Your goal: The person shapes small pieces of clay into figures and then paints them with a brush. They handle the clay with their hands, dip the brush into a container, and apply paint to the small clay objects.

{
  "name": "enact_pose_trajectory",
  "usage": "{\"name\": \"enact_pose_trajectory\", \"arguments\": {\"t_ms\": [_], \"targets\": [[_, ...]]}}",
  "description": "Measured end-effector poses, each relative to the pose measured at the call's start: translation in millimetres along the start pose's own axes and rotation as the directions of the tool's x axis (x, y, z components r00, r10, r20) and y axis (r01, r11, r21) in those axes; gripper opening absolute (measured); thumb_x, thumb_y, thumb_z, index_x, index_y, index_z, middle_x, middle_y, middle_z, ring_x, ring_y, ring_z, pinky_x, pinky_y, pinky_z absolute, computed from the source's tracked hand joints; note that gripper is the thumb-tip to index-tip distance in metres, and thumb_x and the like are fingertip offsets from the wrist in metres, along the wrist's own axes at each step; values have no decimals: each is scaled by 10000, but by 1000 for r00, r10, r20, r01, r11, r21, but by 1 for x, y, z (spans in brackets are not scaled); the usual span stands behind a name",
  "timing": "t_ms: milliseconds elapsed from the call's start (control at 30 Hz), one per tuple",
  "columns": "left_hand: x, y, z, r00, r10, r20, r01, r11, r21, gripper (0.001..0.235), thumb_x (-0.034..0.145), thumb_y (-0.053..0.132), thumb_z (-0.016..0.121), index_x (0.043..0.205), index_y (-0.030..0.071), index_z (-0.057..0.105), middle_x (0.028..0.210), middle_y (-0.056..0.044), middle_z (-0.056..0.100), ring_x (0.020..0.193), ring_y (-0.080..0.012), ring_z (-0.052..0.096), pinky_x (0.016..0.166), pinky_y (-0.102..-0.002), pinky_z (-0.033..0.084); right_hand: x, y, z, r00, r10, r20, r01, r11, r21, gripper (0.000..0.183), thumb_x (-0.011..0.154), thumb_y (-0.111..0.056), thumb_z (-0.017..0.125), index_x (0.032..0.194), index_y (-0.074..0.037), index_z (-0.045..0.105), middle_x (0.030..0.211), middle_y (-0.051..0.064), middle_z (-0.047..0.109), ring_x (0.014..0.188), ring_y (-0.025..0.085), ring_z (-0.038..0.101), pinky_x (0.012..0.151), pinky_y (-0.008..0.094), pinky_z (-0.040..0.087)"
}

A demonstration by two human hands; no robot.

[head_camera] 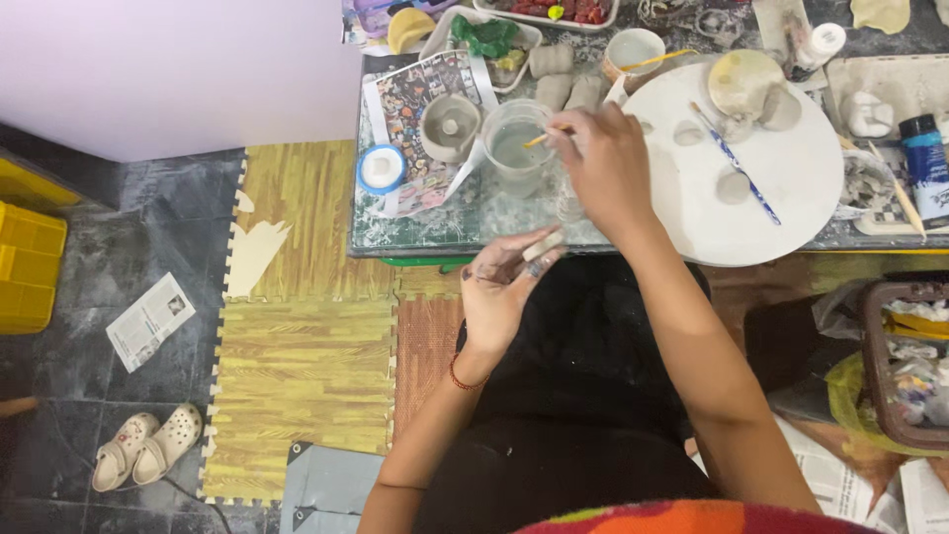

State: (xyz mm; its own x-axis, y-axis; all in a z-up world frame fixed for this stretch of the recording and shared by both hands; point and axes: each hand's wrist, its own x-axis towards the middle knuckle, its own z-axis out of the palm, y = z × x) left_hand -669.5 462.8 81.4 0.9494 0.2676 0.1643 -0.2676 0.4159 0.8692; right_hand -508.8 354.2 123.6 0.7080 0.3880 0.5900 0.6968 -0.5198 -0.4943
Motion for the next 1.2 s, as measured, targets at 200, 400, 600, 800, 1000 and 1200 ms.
{"name": "enact_pose_trajectory", "arguments": {"t_ms": [200,400,600,800,1000,1200], "targets": [[-8,17,26,988,12,157,-24,997,79,265,932,-124,733,1176,-62,653,1300,-185,704,1195,-224,705,1095,-364,585,-72,-4,-58,907,397,-142,-162,640,751,81,1189,-90,553,1149,-80,483,890,3,506,757,79,499,677,237,392],[-19,57,49,877,193,440,-317,921,227,301,943,-19,791,1227,48,715,1265,-105,725,1153,-195,734,1029,-296,616,-139,-41,-127,822,430,-374,250,318,914,166,992,-11,618,1027,-104,485,707,13,475,484,47,382,439,222,345],[-25,78,58,781,180,598,-372,903,214,296,948,23,788,1228,79,709,1324,-122,717,1142,-219,747,980,-286,645,-186,-62,-136,799,453,-395,289,285,914,202,999,-43,671,1074,-17,485,708,20,488,486,42,349,381,217,274],[-30,75,58,763,167,624,-408,873,265,280,961,46,769,1232,80,706,1324,-124,718,1141,-225,753,968,-292,637,-189,-43,-143,880,73,-468,322,634,703,191,1073,-240,475,1055,-60,413,707,134,538,478,109,490,364,279,419],[-25,61,59,764,145,629,-369,897,242,271,968,70,747,1235,80,709,1325,-104,722,1149,-223,751,974,-288,628,-188,-54,-132,808,77,-584,175,915,363,264,1119,-299,351,1054,-48,308,684,140,511,492,222,634,452,371,509],[-25,57,62,767,137,627,-378,886,269,278,961,94,755,1235,88,713,1327,-98,717,1170,-223,740,989,-297,631,-201,-50,-112,732,156,-663,209,875,436,289,1093,-267,471,1028,-34,313,681,148,533,486,260,596,421,368,498]]}}
